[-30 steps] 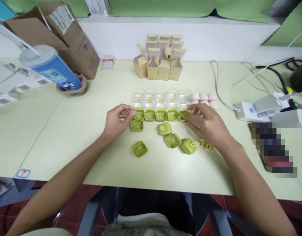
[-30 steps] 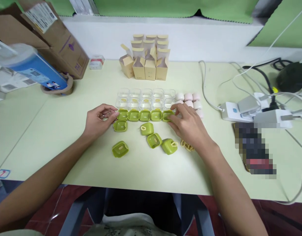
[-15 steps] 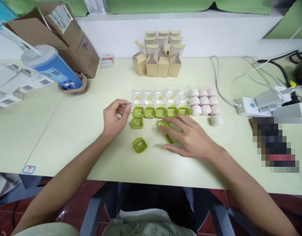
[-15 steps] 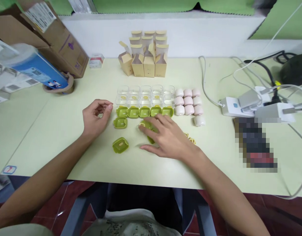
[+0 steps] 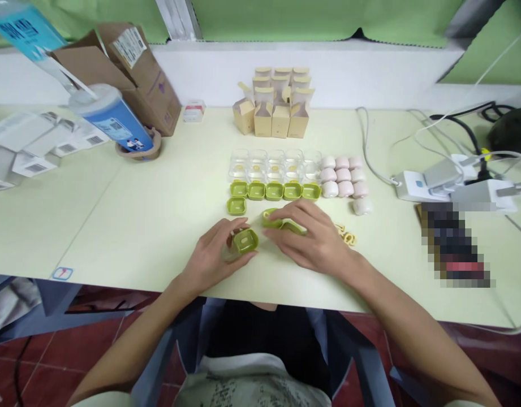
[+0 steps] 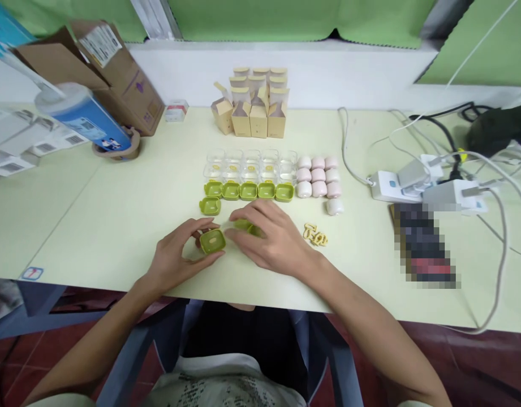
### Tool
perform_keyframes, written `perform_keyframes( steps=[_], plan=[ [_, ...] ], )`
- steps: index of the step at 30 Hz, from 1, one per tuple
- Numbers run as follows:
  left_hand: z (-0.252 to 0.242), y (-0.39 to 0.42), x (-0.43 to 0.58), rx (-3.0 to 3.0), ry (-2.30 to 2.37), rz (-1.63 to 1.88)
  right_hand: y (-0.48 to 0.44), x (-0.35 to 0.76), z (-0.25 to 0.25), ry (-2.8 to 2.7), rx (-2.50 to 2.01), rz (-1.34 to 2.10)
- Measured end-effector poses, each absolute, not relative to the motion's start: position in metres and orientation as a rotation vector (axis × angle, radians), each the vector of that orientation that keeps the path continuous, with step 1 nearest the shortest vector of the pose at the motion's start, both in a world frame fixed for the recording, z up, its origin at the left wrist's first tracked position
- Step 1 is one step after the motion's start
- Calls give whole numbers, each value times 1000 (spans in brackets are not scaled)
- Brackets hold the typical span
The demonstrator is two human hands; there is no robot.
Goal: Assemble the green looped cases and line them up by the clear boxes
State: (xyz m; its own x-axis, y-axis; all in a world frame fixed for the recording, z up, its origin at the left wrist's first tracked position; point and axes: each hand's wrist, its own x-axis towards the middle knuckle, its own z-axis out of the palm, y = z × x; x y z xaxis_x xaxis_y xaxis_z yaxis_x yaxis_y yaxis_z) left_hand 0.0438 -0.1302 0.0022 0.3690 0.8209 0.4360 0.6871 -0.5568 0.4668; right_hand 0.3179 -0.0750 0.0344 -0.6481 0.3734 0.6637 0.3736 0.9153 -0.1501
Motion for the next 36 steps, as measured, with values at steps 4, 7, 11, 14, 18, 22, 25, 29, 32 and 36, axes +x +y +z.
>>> perform_keyframes(
  steps=[4,7,11,14,18,22,25,29,32,36],
  plan=[
    [14,-130,62,2455,1199,1007,-83,305,33,-2275,-554,24],
    [23,-123,68,2512,1179,1042,-83,305,33,-2151,-535,8],
    [36,-104,71,2554,1129,1109,-78,311,30,-2045,-497,-50],
    [42,-90,76,2619,943,1174,-73,312,24,-2101,-578,-31],
    [44,-73,87,2641,798,1239,-68,315,19,-2035,-550,51],
    [39,-57,99,2547,709,1316,-65,319,21,-1900,-567,156],
    [33,-46,104,2512,622,1376,-62,321,24,-1872,-632,171],
    [25,-39,105,2471,628,1379,-59,324,23,-1933,-686,268],
    [21,-40,102,2425,696,1328,-59,325,20,-1970,-703,312],
    [16,-42,95,2450,687,1133,-59,325,18,-1996,-724,338]
  ],
)
